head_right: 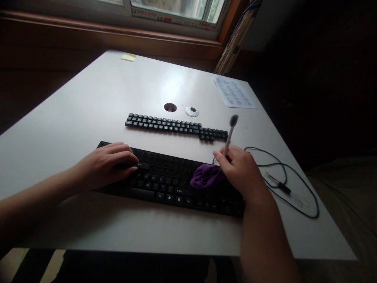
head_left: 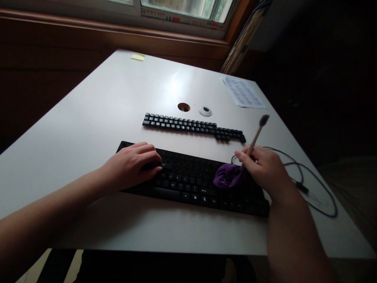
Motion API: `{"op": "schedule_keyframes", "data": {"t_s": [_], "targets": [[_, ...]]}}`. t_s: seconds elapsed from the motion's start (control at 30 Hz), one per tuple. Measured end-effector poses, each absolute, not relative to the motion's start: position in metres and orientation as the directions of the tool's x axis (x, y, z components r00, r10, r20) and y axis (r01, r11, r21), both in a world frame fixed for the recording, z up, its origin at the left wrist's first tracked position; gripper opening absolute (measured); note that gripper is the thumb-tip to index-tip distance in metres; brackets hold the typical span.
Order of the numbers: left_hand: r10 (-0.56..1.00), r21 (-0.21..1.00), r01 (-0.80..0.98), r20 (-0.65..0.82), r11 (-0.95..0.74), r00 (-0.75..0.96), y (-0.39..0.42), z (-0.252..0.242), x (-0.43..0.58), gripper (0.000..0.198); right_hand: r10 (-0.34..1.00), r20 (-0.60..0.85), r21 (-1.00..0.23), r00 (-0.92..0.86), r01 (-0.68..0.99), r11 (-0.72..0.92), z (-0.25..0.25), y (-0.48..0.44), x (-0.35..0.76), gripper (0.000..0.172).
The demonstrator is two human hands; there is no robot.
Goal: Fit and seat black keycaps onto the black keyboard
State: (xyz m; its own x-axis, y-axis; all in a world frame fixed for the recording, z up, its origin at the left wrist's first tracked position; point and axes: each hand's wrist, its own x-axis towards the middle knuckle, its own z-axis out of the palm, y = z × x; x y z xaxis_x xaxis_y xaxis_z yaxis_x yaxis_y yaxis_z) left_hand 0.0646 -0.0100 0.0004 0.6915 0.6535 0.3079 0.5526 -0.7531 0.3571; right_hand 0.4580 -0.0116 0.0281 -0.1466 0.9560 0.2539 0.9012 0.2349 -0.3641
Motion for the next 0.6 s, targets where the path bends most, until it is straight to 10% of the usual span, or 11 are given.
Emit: {"op": "schedule_keyframes", "data": {"t_s": [0.3,0.6], "targets": [[0.649,0.362,0.545,0.314,-0.757,0.693,-0.009,-0.001,0.065,0.017,0.906,0.206,-0.525,-0.37,0.739,0.422,0.038,-0.019,0.449,0.019],[0.646,0.354,0.545,0.315,-0.76,0.695,-0.01,0.0,0.065,0.015,0.847,0.022,-0.419,-0.53,0.765,0.49,0.035,-0.019,0.441,0.021]]}}
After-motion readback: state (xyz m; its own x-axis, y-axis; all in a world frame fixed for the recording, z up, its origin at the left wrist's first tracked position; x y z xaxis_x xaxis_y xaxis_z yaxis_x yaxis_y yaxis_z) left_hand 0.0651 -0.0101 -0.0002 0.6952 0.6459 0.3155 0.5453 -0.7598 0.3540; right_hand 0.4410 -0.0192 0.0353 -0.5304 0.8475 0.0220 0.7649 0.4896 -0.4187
